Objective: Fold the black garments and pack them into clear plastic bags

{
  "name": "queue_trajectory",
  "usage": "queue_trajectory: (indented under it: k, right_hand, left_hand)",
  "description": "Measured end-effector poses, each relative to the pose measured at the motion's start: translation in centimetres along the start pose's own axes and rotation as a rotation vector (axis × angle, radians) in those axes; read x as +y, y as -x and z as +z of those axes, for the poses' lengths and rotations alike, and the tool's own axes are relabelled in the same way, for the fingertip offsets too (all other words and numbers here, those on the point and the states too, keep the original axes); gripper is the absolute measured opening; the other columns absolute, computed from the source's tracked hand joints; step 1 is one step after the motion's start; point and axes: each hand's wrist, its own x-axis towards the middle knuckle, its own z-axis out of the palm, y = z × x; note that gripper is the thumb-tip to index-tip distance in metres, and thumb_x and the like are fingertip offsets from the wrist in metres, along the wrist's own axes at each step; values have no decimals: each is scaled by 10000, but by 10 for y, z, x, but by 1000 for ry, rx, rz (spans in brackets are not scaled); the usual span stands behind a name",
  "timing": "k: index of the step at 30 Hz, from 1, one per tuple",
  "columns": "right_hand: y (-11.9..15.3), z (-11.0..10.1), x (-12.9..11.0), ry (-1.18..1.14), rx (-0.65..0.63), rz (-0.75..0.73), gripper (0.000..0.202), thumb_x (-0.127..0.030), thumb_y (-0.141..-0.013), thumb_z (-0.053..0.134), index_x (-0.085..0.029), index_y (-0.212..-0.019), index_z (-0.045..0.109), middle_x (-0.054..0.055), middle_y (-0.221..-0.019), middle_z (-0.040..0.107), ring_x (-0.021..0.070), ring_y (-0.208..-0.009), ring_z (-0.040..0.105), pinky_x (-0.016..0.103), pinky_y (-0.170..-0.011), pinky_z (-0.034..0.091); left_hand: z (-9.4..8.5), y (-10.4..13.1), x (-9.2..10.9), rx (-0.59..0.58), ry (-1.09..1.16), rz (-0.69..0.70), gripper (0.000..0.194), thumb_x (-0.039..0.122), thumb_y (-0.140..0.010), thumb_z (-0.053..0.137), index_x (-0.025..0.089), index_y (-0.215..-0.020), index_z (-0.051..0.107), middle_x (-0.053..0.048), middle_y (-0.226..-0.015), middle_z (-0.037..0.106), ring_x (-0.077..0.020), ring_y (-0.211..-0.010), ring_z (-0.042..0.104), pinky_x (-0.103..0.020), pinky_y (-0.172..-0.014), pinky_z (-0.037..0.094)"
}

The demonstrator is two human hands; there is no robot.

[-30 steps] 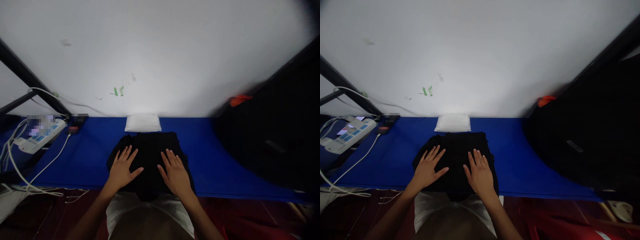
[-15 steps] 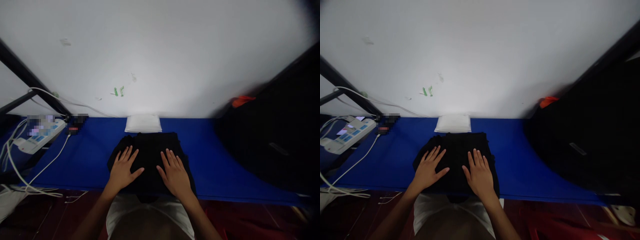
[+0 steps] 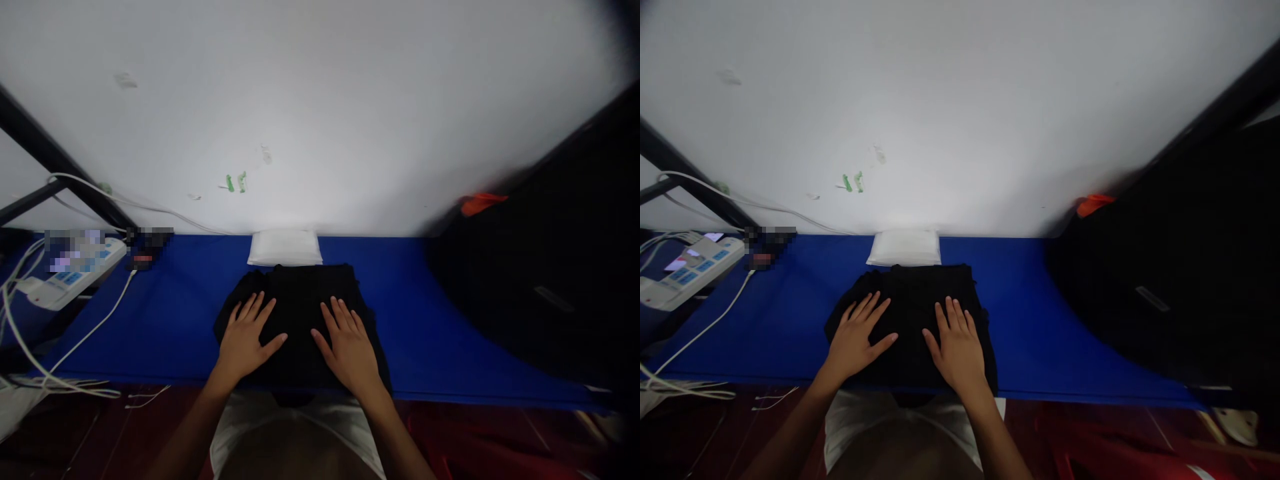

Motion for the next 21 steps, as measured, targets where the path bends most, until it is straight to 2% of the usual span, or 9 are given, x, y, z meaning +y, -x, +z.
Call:
queue_trajectory:
  k: [21]
  right_hand:
    - [-3,1,2,-22,13,-10,578,-484,-997,373,-133,-1453,434,185,-1521,395,323,-1424,350,529,-1117,340]
  left_hand:
    - [0,-2,1,9,14,-7,668,594,-907,506,276,-1481,383,-106,-1548,378,-325,-1420,360,-568,-1137,285]
